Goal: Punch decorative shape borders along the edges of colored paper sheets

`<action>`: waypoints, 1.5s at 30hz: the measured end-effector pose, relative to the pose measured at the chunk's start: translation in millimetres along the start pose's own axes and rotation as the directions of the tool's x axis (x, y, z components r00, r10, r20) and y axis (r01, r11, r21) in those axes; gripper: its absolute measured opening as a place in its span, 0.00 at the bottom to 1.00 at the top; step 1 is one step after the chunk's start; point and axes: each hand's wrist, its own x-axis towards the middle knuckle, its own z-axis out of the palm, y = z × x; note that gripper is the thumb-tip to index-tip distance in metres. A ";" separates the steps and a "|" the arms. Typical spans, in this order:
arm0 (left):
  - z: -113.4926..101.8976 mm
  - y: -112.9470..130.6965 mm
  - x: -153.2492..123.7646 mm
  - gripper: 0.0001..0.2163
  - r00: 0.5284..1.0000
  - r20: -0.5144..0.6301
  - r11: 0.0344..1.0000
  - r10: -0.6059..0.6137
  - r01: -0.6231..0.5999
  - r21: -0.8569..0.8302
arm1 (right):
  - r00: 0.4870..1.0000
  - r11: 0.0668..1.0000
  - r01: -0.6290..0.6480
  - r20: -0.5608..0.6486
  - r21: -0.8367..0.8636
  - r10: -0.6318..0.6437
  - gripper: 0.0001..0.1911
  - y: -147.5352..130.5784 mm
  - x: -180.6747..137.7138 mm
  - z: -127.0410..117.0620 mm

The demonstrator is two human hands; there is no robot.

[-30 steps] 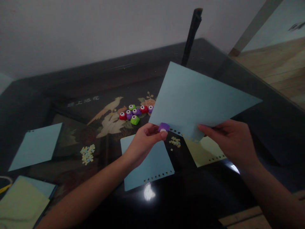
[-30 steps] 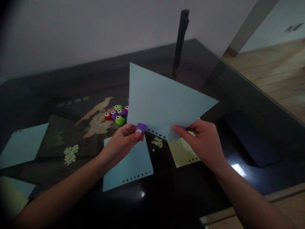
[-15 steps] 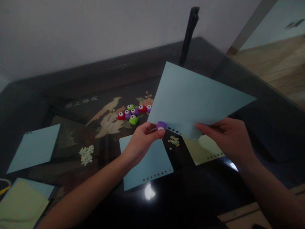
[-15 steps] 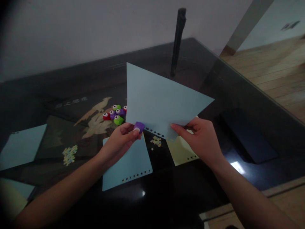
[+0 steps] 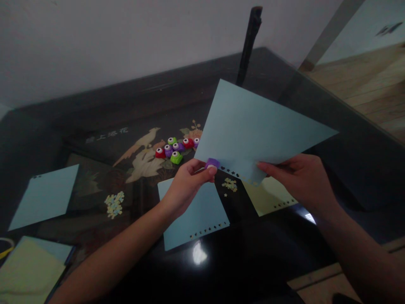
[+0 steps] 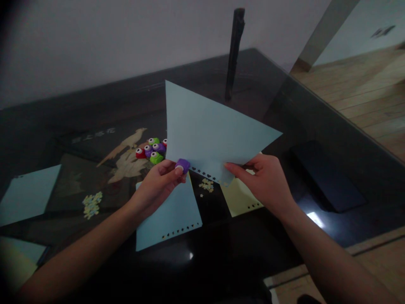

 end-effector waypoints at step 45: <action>-4.4 -2.3 2.7 0.13 1.000 0.014 0.996 0.015 -0.016 0.085 | 1.000 0.999 -0.007 0.024 -0.035 0.008 0.03 -4.2 0.2 -0.8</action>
